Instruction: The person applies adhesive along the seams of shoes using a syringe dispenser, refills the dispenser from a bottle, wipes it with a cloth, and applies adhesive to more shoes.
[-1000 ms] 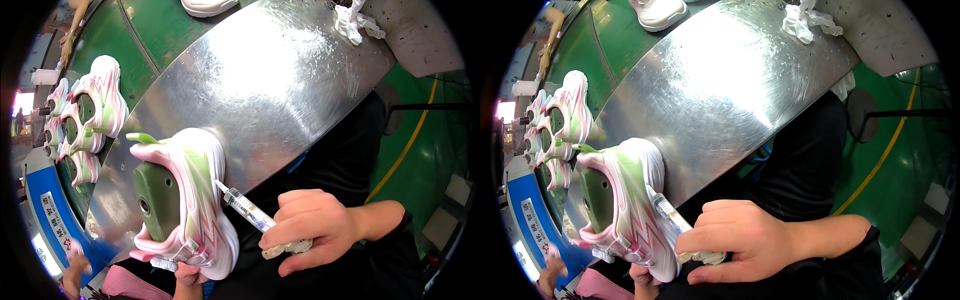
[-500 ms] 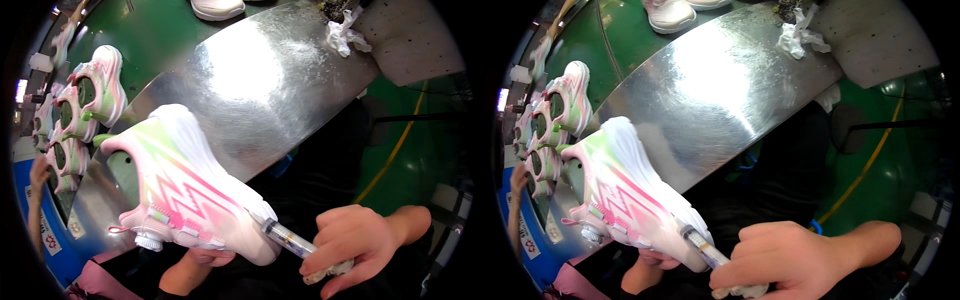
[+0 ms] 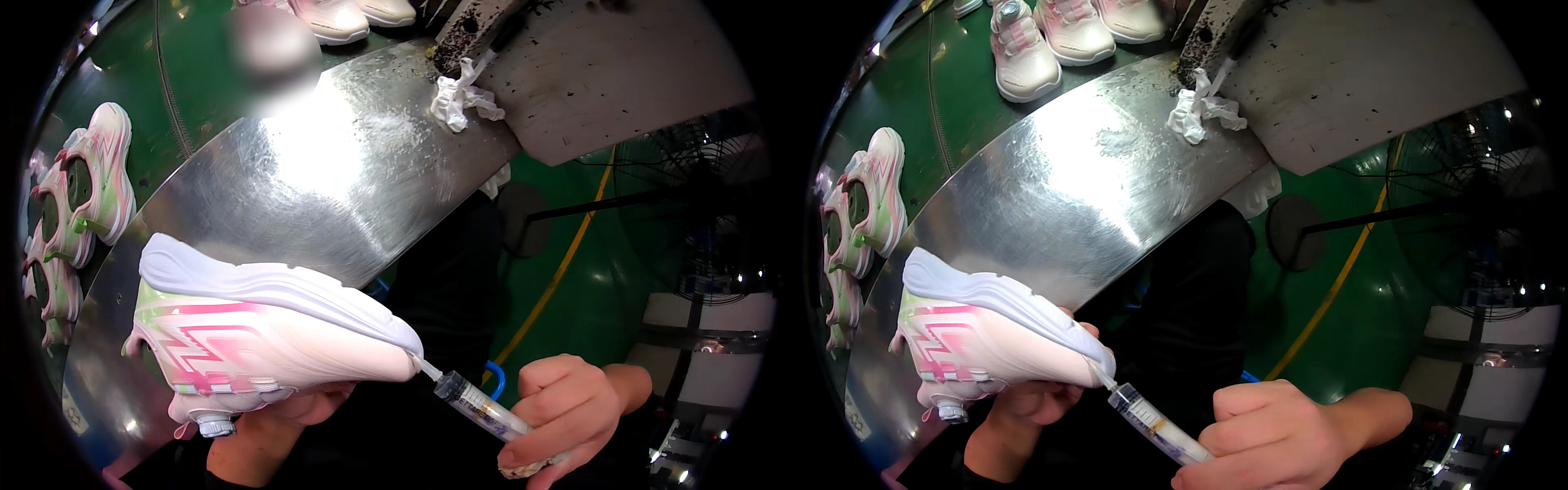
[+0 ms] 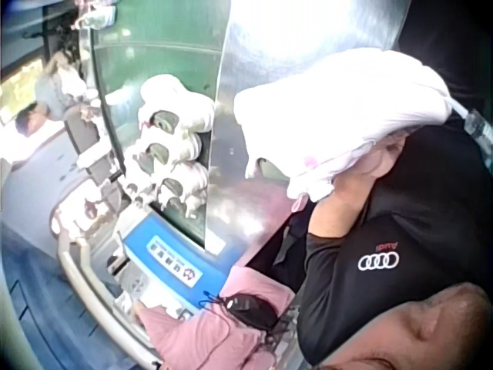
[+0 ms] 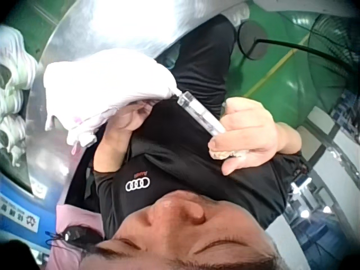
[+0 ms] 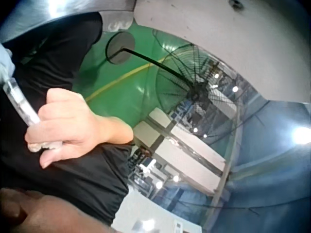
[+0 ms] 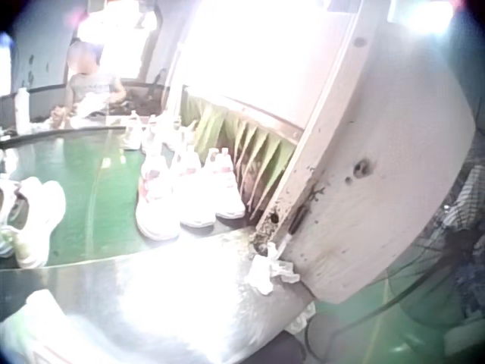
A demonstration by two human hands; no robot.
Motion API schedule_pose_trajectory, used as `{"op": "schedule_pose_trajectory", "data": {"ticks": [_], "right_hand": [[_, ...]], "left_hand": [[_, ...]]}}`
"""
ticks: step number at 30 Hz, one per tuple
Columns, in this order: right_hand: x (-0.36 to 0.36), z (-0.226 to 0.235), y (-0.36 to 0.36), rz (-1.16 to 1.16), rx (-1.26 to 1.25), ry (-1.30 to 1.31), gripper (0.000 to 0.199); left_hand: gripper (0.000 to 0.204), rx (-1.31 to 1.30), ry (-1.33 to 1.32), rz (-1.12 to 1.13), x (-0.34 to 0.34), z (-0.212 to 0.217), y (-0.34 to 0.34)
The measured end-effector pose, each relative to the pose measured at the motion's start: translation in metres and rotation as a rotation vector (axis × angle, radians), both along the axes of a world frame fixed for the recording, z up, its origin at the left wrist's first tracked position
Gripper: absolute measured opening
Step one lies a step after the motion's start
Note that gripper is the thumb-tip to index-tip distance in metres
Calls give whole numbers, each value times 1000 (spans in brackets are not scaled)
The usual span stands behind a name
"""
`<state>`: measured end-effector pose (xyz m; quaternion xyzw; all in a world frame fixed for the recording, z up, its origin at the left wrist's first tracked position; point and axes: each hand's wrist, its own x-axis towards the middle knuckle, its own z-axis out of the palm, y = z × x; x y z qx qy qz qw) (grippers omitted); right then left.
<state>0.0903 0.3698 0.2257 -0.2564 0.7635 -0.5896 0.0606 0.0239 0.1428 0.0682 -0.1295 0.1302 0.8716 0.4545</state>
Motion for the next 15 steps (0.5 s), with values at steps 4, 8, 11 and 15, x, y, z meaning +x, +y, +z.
{"op": "schedule_pose_trajectory", "data": {"ticks": [4, 8, 11, 15], "right_hand": [[1, 2, 1, -25, 70, 84, 36], [3, -5, -1, -62, 142, 174, 35], [1, -3, -4, -66, 230, 238, 33], [-1, -5, -10, -83, 361, 326, 27]], "left_hand": [[48, 5, -64, 35, -1, 1, 5], [57, 8, 72, 39, -8, 4, 13], [69, -2, 100, 10, -12, 14, 15], [71, 55, 65, 62, -9, 13, 17]]}}
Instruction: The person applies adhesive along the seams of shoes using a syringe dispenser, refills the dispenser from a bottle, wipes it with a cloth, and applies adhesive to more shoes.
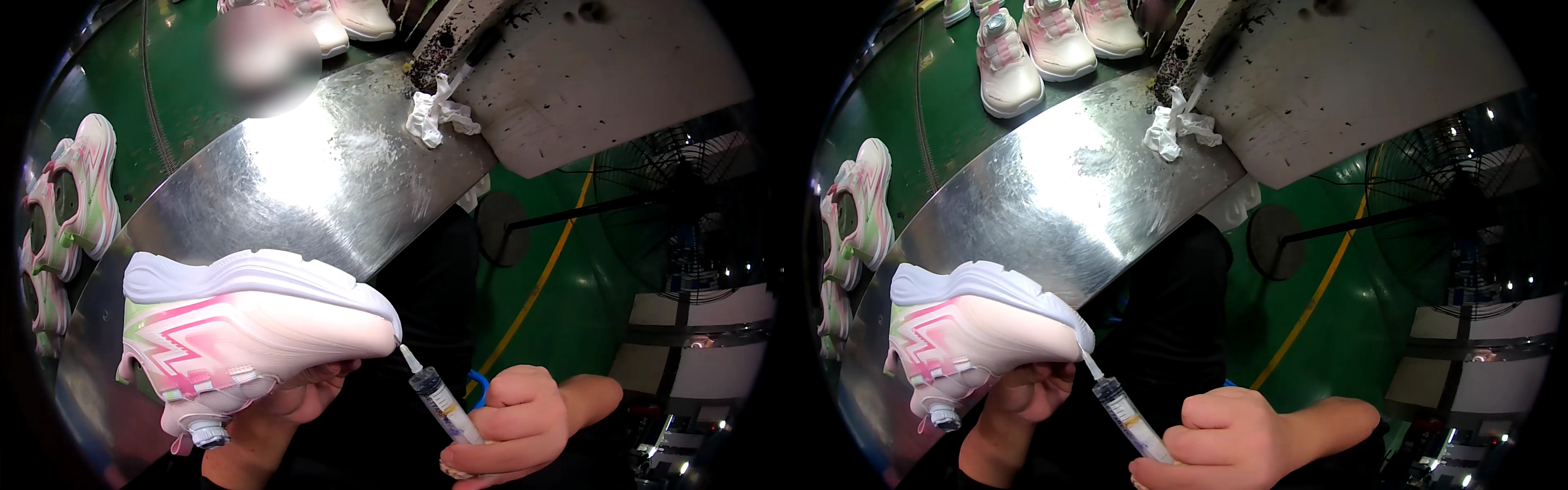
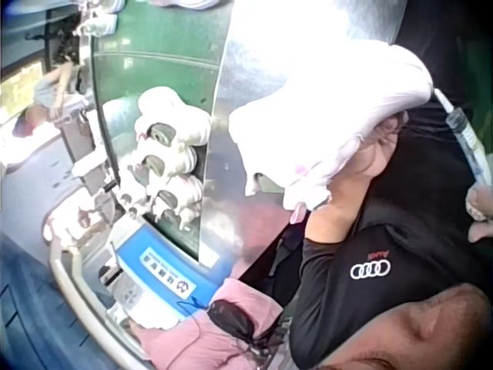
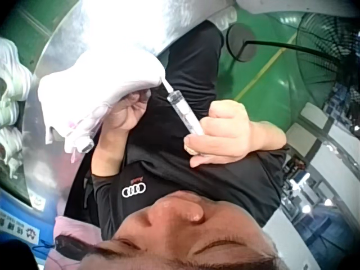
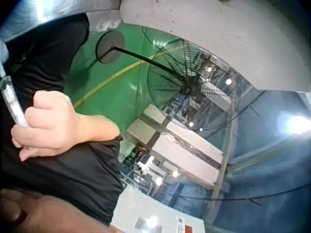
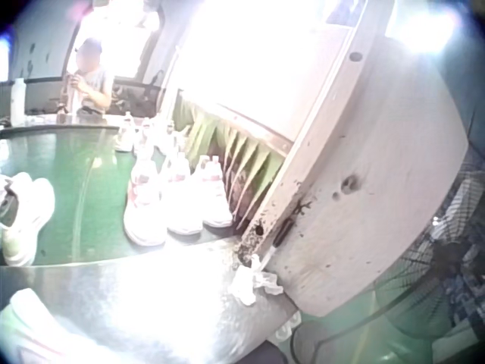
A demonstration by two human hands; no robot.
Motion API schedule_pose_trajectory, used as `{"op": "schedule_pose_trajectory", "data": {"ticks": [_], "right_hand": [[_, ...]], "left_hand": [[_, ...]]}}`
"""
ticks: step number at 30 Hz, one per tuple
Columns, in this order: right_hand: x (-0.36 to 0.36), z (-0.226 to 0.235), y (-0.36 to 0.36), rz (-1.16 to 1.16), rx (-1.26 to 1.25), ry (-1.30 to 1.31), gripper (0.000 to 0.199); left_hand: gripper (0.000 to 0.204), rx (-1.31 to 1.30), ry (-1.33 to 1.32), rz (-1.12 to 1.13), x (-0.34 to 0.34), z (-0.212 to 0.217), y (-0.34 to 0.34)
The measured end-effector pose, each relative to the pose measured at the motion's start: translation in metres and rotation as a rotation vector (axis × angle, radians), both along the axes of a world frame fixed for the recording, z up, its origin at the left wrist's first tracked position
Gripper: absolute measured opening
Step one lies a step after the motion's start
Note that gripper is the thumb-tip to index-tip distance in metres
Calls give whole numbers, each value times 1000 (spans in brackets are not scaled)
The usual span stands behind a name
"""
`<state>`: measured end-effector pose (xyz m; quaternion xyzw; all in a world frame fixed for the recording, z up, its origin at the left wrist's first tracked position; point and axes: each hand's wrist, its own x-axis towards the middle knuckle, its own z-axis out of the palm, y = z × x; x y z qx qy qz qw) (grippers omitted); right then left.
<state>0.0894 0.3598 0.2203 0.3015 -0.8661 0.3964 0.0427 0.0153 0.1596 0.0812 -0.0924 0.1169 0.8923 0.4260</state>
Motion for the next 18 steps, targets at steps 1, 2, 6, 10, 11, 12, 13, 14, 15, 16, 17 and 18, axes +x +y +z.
{"op": "schedule_pose_trajectory", "data": {"ticks": [1, 2, 6, 10, 11, 12, 13, 14, 15, 16, 17, 18], "right_hand": [[-1, -1, -1, -15, 44, 46, 25], [1, 0, -2, -18, 81, 26, 24], [7, -23, -7, -106, 158, 181, 21], [0, -29, -10, -93, 250, 293, 23], [2, -32, -10, -89, 252, 297, 23], [6, -39, -10, -103, 246, 320, 24], [9, -43, -9, -117, 239, 344, 25], [9, -44, -10, -124, 247, 354, 25], [9, -44, -11, -123, 249, 357, 25], [10, -45, -11, -124, 262, 363, 25], [9, -45, -11, -122, 274, 370, 25], [9, -45, -11, -120, 276, 374, 25]], "left_hand": [[71, 13, 46, 22, 1, -3, 1], [71, 13, 46, 26, 1, -6, 1], [51, 131, 49, 63, -3, -2, 6], [41, 183, 36, 10, -3, -8, 2], [41, 186, 40, 14, -2, -9, 2], [42, 200, 65, 17, -1, -9, 2], [45, 214, 91, 19, 0, -9, 2], [45, 216, 94, 21, 0, -7, 1], [44, 198, 88, 17, 0, -6, 1], [43, 181, 82, 12, 0, -4, 1], [43, 183, 86, 15, -1, -3, 2], [42, 165, 84, 4, -2, -2, 2]]}}
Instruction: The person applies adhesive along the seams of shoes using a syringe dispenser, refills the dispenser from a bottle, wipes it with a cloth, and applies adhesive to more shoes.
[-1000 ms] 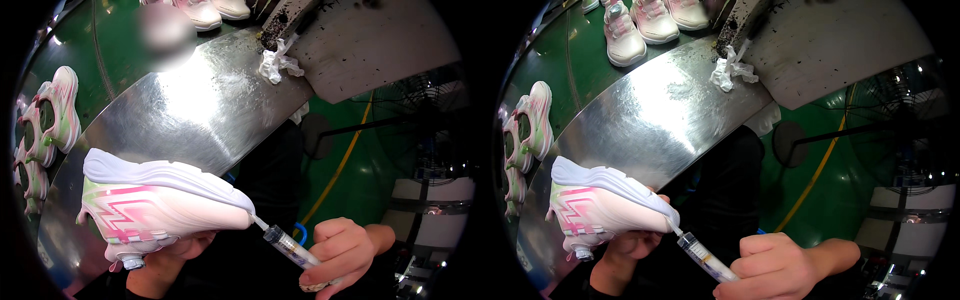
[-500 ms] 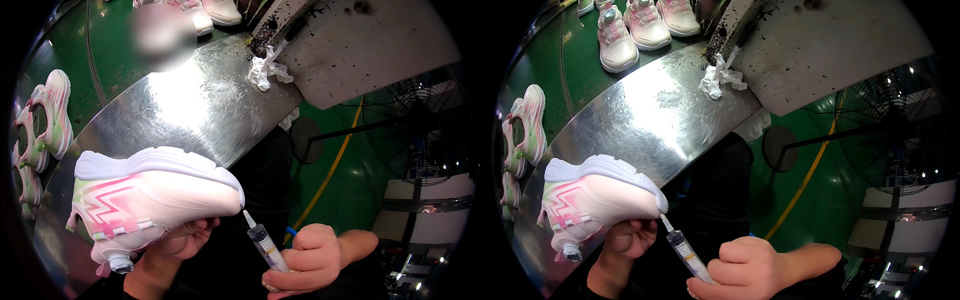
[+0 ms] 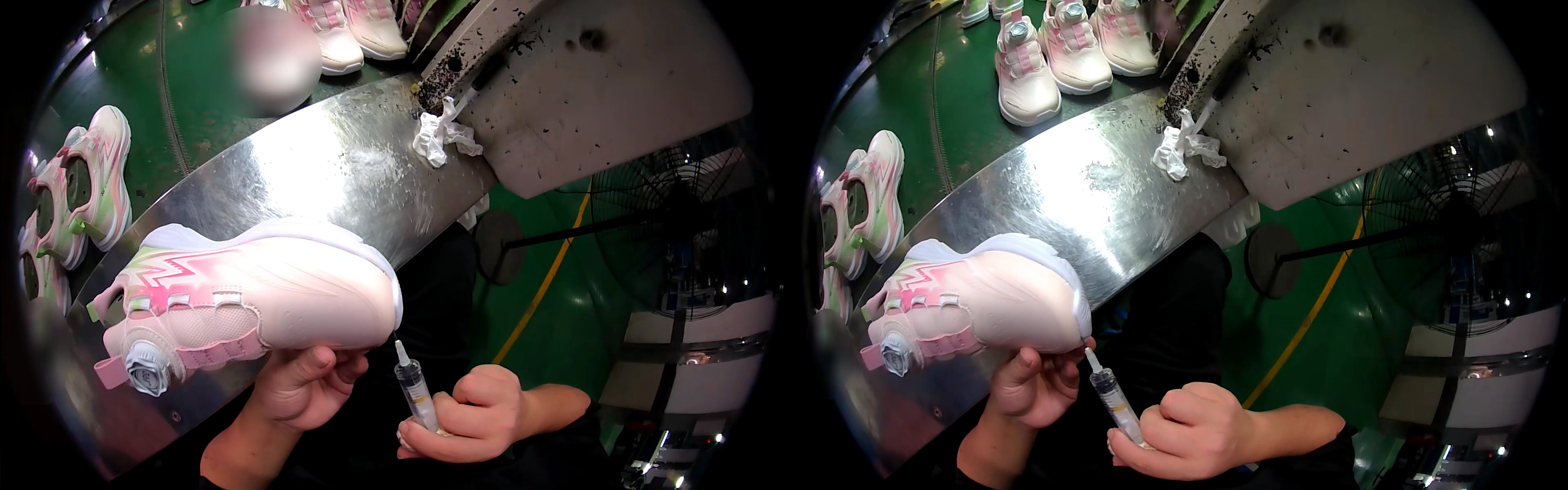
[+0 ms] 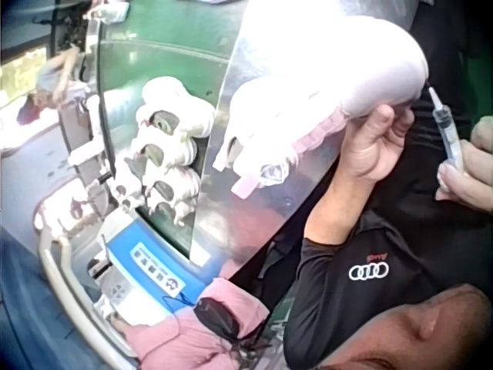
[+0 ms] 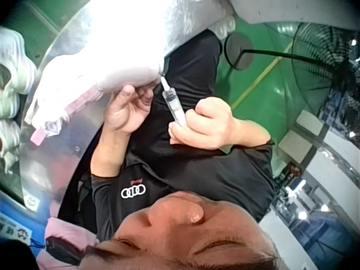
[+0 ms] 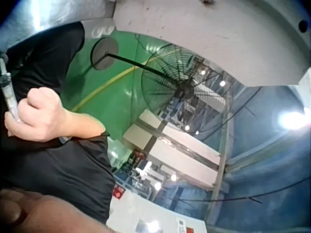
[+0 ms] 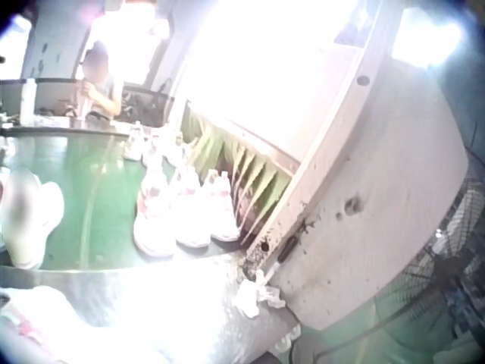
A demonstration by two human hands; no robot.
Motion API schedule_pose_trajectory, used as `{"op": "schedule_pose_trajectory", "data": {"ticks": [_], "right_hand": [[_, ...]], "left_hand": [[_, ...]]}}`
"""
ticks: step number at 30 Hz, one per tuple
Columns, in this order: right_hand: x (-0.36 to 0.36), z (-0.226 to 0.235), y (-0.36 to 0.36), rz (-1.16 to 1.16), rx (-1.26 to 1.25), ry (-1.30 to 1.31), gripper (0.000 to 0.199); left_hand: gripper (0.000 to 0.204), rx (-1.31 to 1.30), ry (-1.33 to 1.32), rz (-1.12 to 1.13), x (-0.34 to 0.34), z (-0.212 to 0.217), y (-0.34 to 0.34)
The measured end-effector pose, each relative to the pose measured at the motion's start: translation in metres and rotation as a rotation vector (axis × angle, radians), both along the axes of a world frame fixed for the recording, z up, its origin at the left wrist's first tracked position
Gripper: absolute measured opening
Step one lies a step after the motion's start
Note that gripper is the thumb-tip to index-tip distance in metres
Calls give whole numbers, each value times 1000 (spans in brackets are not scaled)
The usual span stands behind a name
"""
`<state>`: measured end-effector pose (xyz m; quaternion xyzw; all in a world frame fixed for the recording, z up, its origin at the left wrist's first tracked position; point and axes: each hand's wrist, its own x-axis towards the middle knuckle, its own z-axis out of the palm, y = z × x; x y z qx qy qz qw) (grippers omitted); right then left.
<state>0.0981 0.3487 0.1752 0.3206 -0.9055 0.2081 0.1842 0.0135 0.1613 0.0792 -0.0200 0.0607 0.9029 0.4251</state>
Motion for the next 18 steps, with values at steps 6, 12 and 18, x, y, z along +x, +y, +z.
{"op": "schedule_pose_trajectory", "data": {"ticks": [6, 12, 18], "right_hand": [[-6, 4, 2, 80, -32, 7, 23], [-17, -16, 46, -28, -64, 121, 40], [-124, -81, 82, -234, -130, -146, 54]], "left_hand": [[44, -83, -31, 12, 5, -1, -5], [50, 131, -61, -68, 16, -26, -4], [86, -406, -184, 12, 52, 9, -76]]}}
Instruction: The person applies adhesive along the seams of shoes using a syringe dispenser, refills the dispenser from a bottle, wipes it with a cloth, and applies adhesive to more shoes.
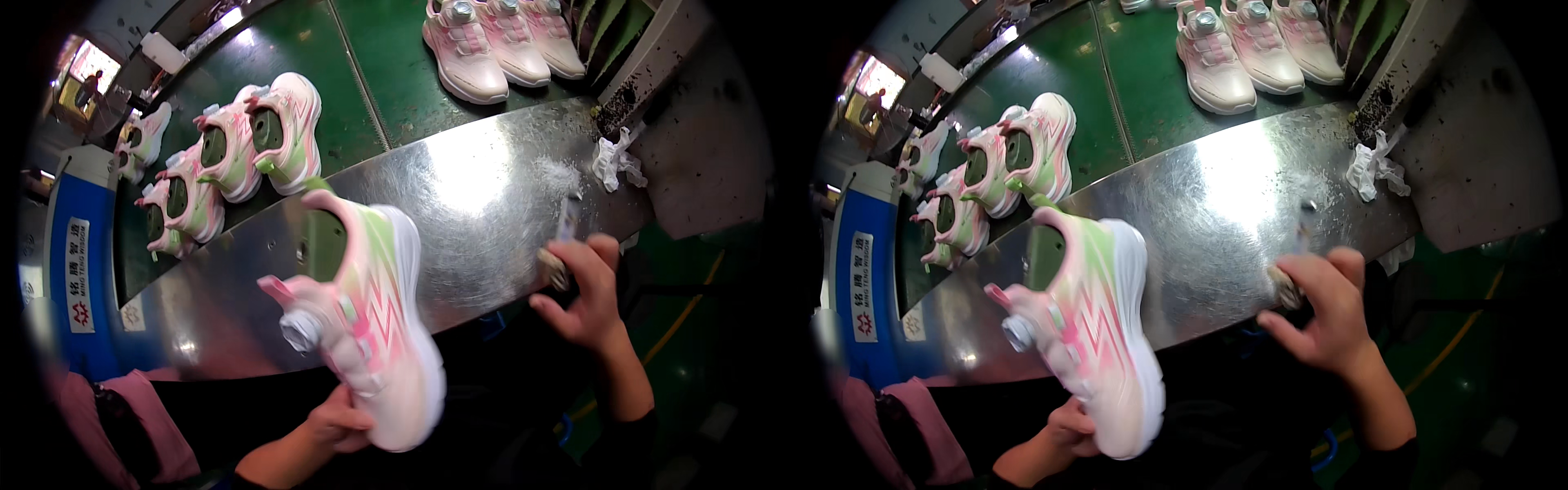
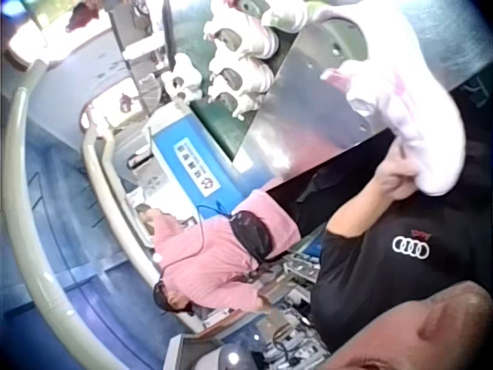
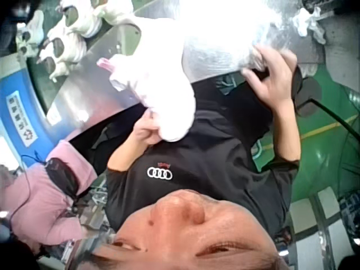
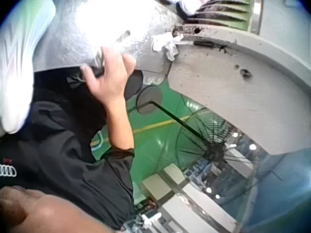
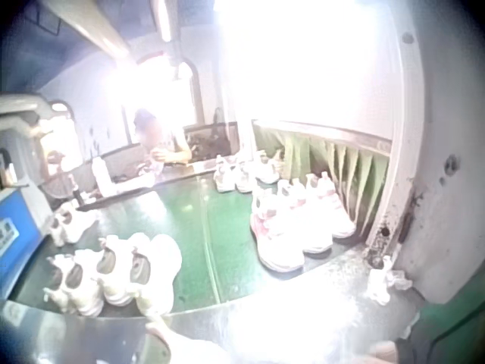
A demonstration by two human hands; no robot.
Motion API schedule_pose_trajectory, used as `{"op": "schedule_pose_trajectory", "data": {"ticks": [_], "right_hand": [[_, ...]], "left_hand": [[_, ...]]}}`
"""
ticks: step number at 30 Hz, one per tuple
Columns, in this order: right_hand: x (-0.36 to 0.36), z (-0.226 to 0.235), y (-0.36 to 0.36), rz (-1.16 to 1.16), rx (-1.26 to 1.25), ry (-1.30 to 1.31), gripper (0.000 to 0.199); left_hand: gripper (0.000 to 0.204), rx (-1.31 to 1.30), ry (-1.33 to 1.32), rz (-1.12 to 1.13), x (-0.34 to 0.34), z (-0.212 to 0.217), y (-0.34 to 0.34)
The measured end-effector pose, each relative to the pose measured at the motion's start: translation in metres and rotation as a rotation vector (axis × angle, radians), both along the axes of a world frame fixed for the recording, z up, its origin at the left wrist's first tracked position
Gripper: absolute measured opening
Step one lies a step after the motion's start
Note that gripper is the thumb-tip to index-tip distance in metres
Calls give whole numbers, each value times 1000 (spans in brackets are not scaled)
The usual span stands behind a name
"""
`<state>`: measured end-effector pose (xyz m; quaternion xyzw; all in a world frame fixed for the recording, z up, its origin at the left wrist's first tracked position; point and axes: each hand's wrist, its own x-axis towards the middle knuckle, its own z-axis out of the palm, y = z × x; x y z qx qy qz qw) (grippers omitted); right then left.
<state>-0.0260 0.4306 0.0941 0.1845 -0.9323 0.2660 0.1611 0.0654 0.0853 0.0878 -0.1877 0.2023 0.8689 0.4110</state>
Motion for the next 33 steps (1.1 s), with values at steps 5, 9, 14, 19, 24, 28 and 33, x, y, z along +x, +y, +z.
{"op": "schedule_pose_trajectory", "data": {"ticks": [5, 9, 14, 19, 24, 28, 33], "right_hand": [[-32, -27, -29, -67, -115, 54, 53], [-40, -39, -33, -78, -203, 21, 53], [-40, -34, -34, -105, -174, -6, 50], [-34, -33, -16, -150, -186, -83, 47], [-37, -25, -22, -75, -170, -23, 49], [-37, -35, -21, -84, -168, -5, 48], [-33, -33, -21, -73, -178, -31, 48]], "left_hand": [[88, -270, 274, 70, -39, 8, -19], [67, -311, 458, 180, -179, -16, 28], [48, -354, 573, -26, -227, -12, 54], [47, -807, 900, 283, -201, -8, -5], [76, -1266, 1077, 506, -254, -39, -87], [87, -1290, 1051, 422, -286, -30, -60], [73, -1202, 891, 415, -289, -33, -121]]}}
